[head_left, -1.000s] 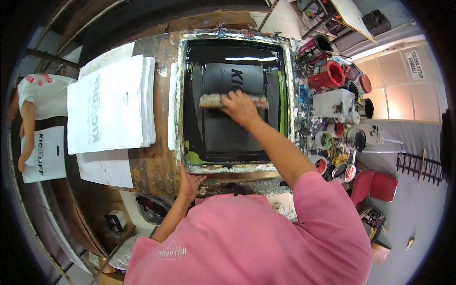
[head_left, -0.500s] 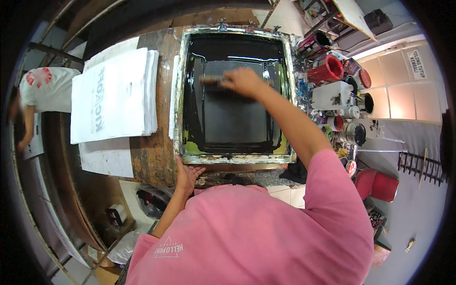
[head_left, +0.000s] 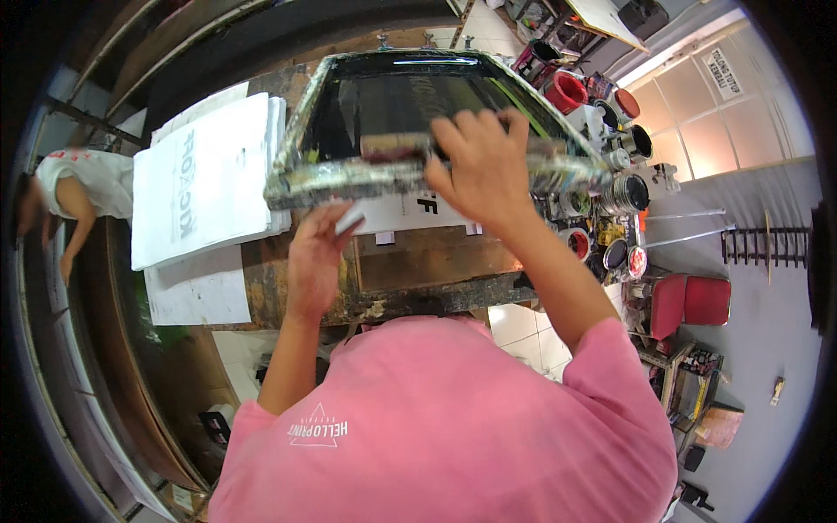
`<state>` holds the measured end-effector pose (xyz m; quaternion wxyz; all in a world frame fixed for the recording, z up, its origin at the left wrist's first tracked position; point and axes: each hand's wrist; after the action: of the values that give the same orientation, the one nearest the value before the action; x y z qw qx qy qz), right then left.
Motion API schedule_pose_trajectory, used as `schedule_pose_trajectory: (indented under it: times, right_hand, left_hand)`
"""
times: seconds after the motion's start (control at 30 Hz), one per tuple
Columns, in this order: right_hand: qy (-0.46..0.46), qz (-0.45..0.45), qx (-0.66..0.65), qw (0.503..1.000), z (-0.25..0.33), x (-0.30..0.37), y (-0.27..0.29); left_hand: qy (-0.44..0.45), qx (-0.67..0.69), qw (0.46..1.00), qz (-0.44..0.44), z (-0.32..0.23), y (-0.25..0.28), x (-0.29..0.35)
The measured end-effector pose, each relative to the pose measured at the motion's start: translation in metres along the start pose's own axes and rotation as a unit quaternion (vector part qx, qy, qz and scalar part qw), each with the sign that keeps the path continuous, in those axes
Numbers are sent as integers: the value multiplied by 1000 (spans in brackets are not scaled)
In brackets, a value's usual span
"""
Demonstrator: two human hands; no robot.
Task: The person screen prints a design onto white plastic bags by lowering a screen frame, pulling ink across it with a squeegee, and lifting the frame to reveal the printed logo. They repeatedly place a new bag onto the platen and move the finished bags onto a stack.
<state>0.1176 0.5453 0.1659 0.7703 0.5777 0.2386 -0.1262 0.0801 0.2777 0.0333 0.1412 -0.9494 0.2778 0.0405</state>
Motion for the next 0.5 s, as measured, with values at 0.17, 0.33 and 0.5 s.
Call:
schedule_pose_trajectory:
  times: [0.17,0.33,0.5]
  right_hand:
    - [50,-90,5,995,-11,-41,10]
    - [10,-38,13,999,-14,-64,23]
    - [41,-87,9,995,-26,-87,25]
  left_hand:
    - [101,-773,626,-33,94,1,-3]
    - [155,-813,560,31,140,6,27]
    - [114,-766,632,-23,116,-16,0]
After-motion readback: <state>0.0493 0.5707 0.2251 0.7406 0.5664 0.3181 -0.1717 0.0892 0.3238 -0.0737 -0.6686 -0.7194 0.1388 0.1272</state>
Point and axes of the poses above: each hand's wrist, its own x-axis away from the middle knuckle, its own y-axis out of the back of the hand, z = x × y, and after that the axes turned 12 degrees about -x, right-handed
